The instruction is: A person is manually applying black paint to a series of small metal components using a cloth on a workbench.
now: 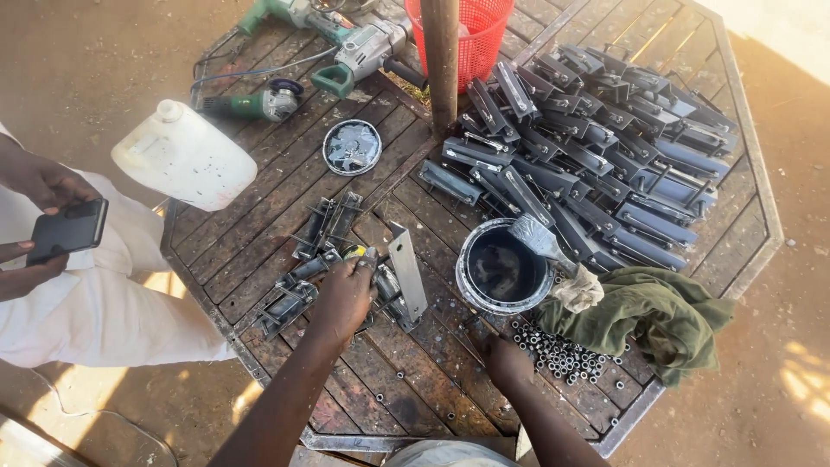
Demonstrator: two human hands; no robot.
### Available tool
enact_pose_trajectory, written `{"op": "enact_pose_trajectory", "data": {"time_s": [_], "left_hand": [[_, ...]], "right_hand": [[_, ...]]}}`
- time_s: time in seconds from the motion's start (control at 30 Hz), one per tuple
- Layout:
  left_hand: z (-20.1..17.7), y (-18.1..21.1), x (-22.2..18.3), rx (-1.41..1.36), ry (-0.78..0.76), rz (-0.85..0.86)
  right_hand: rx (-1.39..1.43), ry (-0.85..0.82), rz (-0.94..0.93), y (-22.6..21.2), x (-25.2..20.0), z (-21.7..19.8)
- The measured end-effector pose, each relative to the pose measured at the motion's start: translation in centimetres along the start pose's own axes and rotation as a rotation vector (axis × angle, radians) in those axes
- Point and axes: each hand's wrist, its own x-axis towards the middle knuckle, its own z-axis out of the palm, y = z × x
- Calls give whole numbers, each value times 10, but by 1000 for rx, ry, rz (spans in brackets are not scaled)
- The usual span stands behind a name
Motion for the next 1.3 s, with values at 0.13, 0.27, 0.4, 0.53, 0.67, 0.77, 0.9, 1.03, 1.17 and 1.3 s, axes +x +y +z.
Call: {"op": "enact_pose_trajectory", "data": {"time_s": [0.13,0.27,0.4,0.53,0.67,0.77,0.9,1.03,1.17,1.3], "left_hand": [[4,24,-15,-13,39,-44],[6,20,-14,93,75,32],[7,27,-22,138,99,-2],[7,25,-17,104,107,105],[18,39,-19,116,59,82],[37,21,5,159,79,132],[52,16,9,73,-18,288],[62,31,-8,101,19,328],[70,34,-11,97,-18,365],[72,24,-10,62,-40,442]], "right_hand": [[52,26,-10,9,-1,14],[61,31,43,0,-3,23],[69,90,-91,9,6,34],[221,57,-190,-11,-55,-15],[928,-37,-306,-16,-98,-52],[1205,-33,-402,-23,-130,-90],[1437,52,-632,-37,-148,-116],[1464,94,-715,-40,-150,-122],[1417,163,-771,-38,-147,-123],[1364,230,-798,-35,-151,-120]]}}
